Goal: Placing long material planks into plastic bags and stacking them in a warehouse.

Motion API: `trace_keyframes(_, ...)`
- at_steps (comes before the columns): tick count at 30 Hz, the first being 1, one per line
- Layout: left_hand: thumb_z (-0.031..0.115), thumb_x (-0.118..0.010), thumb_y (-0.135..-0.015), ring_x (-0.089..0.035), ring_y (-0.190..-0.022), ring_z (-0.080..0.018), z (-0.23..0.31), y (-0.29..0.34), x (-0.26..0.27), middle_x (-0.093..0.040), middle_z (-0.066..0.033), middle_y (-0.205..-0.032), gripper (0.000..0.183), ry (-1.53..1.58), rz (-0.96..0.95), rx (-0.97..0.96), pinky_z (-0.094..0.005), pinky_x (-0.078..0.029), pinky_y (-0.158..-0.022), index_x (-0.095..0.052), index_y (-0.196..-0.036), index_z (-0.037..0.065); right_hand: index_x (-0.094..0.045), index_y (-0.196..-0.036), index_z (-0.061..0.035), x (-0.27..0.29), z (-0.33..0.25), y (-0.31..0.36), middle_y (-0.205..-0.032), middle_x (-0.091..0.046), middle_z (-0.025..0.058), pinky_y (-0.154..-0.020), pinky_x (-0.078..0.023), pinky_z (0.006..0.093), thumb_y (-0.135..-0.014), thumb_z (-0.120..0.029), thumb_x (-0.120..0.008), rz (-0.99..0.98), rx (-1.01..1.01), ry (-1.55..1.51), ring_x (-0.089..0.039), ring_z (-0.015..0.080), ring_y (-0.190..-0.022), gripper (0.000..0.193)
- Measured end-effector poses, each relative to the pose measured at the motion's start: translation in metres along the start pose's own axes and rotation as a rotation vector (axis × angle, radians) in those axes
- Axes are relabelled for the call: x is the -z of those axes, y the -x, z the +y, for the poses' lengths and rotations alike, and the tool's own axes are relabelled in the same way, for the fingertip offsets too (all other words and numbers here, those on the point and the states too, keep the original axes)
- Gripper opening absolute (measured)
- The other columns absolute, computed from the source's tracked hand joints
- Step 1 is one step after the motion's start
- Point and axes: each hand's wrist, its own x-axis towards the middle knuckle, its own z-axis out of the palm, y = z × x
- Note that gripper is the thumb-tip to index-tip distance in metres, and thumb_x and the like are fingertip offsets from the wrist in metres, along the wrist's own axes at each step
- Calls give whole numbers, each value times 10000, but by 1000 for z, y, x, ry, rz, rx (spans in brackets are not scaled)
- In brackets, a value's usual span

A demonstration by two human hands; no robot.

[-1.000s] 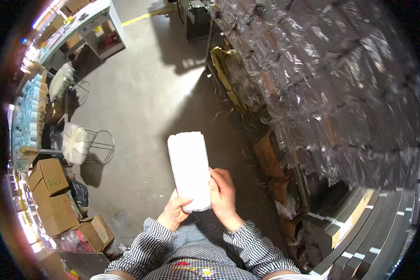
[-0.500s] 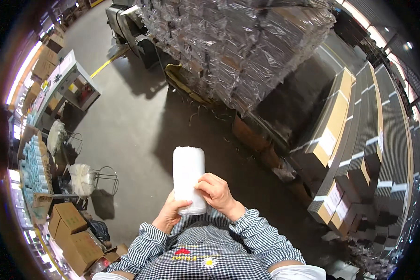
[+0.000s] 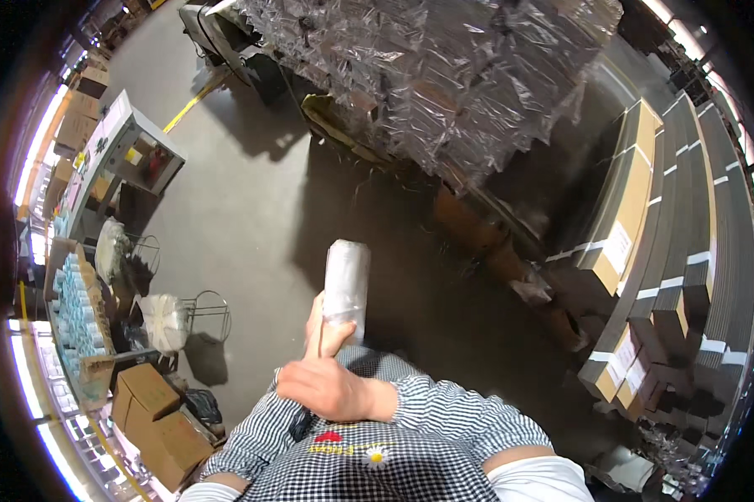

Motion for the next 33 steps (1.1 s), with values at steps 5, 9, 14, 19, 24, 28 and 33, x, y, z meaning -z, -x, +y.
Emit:
trace_keyframes(5,135,-756,-694,-634,-1076,-384,-48,-42,57,-627,-227,-1207,1042,-525,-137,-44,-425,-520,-893,-162,-1550,111,-527,-1042,-24,58,103,-51,-1008,-654,124,-849,-525,315,-977,-59,-553,771,-589,-636,-659,198,-917,79)
trace_keyframes(9,149,-743,-684,-638,-1062,-382,-152,-33,141,-649,-194,-1182,947,-771,-301,70,-429,-518,-875,-282,-1510,104,-519,-1007,-33,125,184,-60,-1117,-616,142,-903,-493,331,-934,18,-560,787,-354,304,-616,266,-1112,98)
trace_keyframes(14,416,-791,-752,-569,-1160,-315,-262,-6,241,-588,-195,-1266,859,-376,-420,436,-417,-465,-967,-416,-1404,1,-578,-1183,-53,169,240,-65,-1170,-584,154,-869,-528,389,-877,-78,-601,191,-172,1044,-617,306,-1112,308)
trace_keyframes(19,367,-818,-741,-555,-1165,-313,-213,-75,198,-558,-198,-1290,868,-337,-376,365,-435,-458,-980,-403,-1407,-3,-369,-1460,-59,148,231,-34,-1030,-649,184,-620,-523,486,-880,-199,-650,100,-1099,754,-657,338,-709,660)
trace_keyframes(24,350,-827,-737,-547,-1172,-315,-83,-143,103,-538,-201,-1313,879,-242,-442,15,-443,-455,-986,-393,-1413,-7,-351,-1466,-14,63,226,21,-1063,-635,220,-825,-499,424,-875,-289,-647,246,-1130,169,-620,340,-956,716)
trace_keyframes(28,337,-834,-733,-542,-1177,-317,2,-143,36,-522,-203,-1330,889,-96,-535,-215,-450,-452,-991,-384,-1417,-11,-369,-1434,30,13,185,28,-1346,-538,230,-1042,-421,385,-889,-218,-619,686,-950,4,-541,320,-1226,649)
trace_keyframes(33,313,-853,-723,-509,-1213,-324,75,-90,-4,-458,-219,-1387,929,148,-765,-214,-453,-438,-1016,-354,-1427,-29,-355,-1466,-18,36,85,53,-1380,-525,198,-1080,-398,383,-936,-154,-582,1103,-820,24,-514,283,-1277,592)
